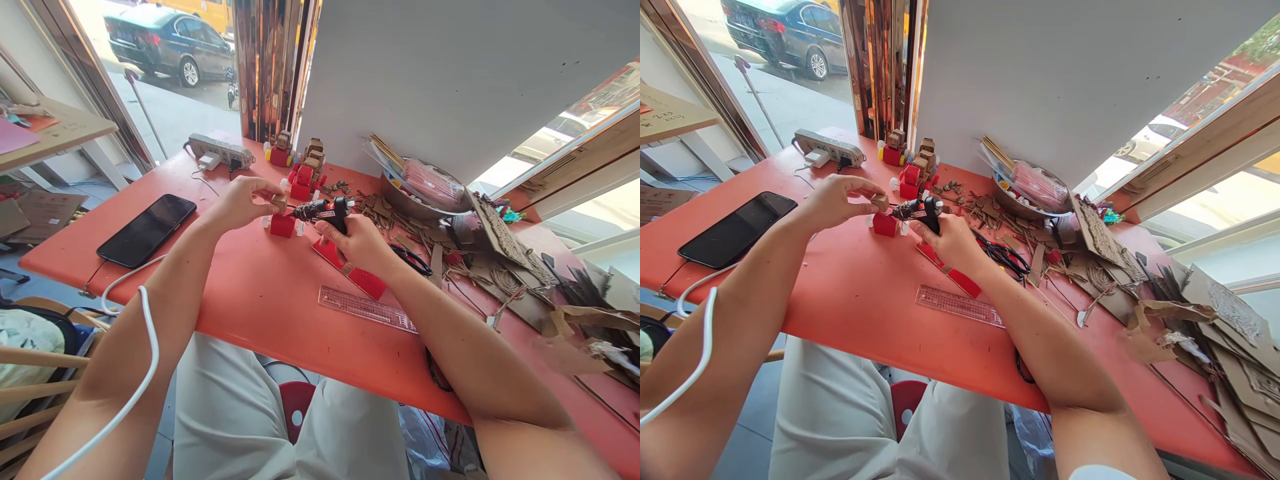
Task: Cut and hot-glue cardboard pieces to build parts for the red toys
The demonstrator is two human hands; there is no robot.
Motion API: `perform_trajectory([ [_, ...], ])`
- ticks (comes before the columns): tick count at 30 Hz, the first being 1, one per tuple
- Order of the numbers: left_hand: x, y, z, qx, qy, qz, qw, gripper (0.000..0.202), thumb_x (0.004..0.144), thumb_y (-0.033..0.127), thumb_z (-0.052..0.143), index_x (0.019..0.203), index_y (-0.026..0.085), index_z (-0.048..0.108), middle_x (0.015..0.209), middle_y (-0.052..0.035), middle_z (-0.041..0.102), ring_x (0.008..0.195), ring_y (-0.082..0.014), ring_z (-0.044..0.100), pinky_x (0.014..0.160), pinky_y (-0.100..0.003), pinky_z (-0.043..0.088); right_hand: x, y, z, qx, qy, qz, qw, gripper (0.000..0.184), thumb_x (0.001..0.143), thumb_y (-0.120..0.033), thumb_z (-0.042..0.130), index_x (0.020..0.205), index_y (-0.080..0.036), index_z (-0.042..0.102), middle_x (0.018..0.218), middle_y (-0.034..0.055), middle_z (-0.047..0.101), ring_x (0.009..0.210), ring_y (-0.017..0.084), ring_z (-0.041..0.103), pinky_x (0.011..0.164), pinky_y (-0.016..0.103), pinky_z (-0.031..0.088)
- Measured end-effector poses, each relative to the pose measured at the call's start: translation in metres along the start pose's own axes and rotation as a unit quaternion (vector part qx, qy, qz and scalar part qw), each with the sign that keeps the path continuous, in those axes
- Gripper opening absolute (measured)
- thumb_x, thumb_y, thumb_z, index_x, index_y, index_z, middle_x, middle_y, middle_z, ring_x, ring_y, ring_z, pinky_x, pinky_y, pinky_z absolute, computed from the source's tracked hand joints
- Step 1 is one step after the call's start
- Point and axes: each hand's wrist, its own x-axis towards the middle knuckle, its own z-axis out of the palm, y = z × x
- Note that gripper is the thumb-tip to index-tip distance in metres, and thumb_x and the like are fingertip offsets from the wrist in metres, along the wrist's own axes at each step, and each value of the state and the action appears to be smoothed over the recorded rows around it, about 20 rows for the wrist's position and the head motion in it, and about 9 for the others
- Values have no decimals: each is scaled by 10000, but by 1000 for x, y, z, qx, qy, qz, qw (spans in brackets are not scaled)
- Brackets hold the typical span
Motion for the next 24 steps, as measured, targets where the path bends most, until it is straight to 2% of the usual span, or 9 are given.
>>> perform_trajectory([
  [6,1,-1,1,2,3,-3,1000,282,726,270,824,1001,228,866,984,-50,857,990,-244,786,1049,-427,594,-3,-6,0,-39,-4,0,999,432,1025,-503,571,774,-187,723,649,24,654,651,197,642,639,293,417],
  [11,1,-4,0,-9,-8,9,1000,266,724,284,832,983,233,865,978,-52,858,1002,-253,788,1070,-441,586,-2,-4,1,-109,12,-27,994,388,1041,-460,572,1013,-162,818,690,36,676,668,206,648,656,294,413],
  [17,1,-5,-2,4,-17,26,1000,234,745,317,815,962,243,861,965,-44,864,1014,-249,785,1083,-440,574,-1,1,7,-168,26,-65,983,364,1048,-406,577,1202,-160,795,1033,137,818,885,273,732,750,315,464],
  [20,1,-5,-1,8,-19,30,999,232,749,350,830,950,237,853,964,-44,863,1020,-253,787,1096,-455,564,-3,-1,6,-195,15,-60,979,369,1060,-425,568,1165,-137,772,1065,164,812,917,298,743,751,321,455],
  [24,0,-3,1,10,-16,33,999,193,755,348,835,914,240,850,955,-41,861,1023,-259,787,1099,-466,561,-10,-12,2,-272,-16,-33,962,349,1069,-437,558,1136,-132,712,1009,167,787,828,284,720,659,303,362],
])
